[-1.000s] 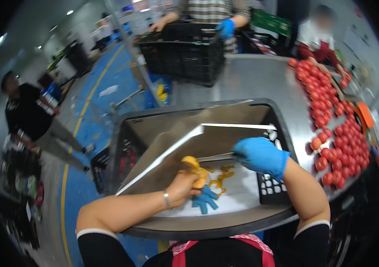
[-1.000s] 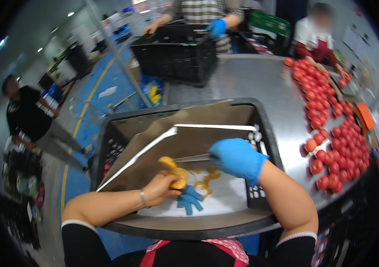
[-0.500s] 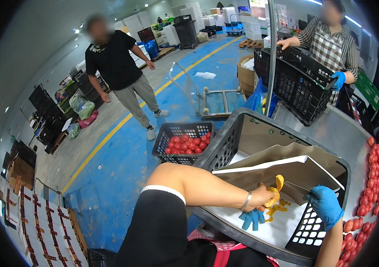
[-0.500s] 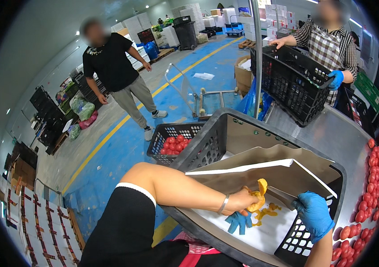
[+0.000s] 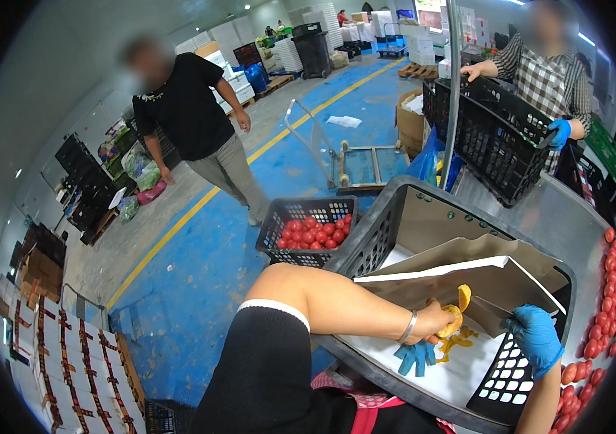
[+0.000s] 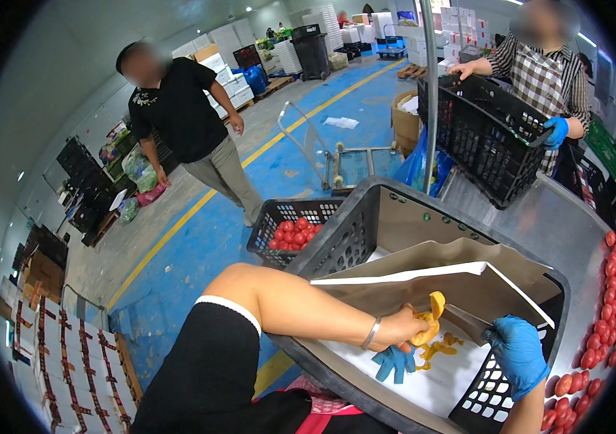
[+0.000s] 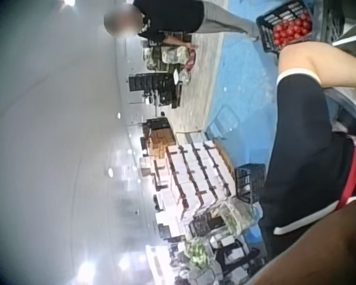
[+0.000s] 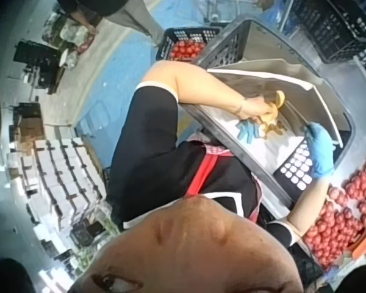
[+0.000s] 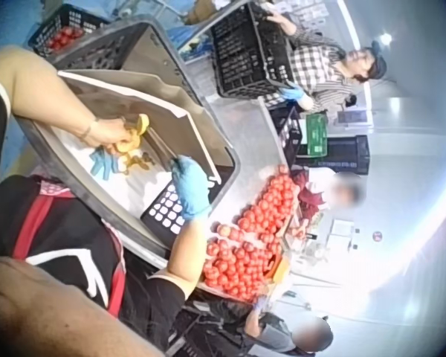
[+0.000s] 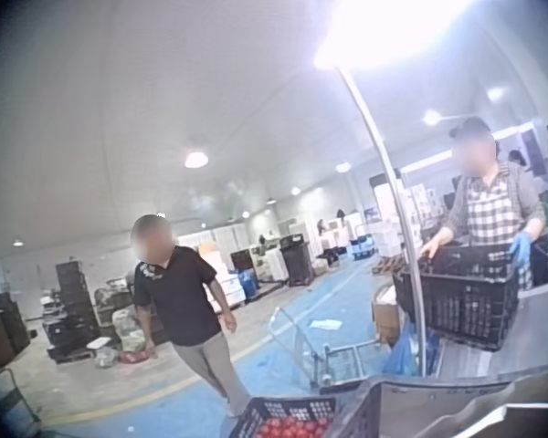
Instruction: The person peels a yellow apple using a small knife, rotating the fruit and removing the skin in continuous strips. The peels fall into a bin below while other workers sort red apples on a nearby table.
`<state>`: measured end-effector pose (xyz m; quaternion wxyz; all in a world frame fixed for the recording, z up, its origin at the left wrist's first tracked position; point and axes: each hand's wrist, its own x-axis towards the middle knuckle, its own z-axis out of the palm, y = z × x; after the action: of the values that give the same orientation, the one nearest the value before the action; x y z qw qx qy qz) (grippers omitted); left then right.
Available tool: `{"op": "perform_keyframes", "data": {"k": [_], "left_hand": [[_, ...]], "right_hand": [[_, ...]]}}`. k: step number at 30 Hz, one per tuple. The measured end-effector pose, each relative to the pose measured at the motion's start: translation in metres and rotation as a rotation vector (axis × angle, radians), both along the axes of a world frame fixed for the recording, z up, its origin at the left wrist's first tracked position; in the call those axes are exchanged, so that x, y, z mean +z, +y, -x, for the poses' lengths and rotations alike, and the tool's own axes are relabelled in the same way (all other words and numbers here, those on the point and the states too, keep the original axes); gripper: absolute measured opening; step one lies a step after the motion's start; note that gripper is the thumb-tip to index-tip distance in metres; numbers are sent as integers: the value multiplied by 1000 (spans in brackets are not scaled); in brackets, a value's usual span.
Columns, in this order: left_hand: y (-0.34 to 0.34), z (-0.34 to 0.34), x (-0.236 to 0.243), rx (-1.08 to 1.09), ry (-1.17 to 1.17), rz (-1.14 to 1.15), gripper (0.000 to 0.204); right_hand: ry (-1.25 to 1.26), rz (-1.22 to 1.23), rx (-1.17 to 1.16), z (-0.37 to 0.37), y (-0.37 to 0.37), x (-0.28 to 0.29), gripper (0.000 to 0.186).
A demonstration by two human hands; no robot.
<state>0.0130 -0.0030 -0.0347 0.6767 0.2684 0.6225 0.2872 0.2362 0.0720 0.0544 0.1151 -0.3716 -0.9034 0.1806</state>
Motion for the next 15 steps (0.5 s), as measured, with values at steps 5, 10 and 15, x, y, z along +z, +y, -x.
{"op": "perform_keyframes", "data": {"k": [5,10,15], "left_hand": [[1,0,7,20,-4,-12,56],[3,-1,6,30,-9,-27,55],[2,0,5,50,-41,-34,54]], "right_hand": [[-13,-35,2,0,-1,-1,7],[-4,-39,-1,-2,0,-4,7],[-9,-27,12,-1,1,-5,4]]}}
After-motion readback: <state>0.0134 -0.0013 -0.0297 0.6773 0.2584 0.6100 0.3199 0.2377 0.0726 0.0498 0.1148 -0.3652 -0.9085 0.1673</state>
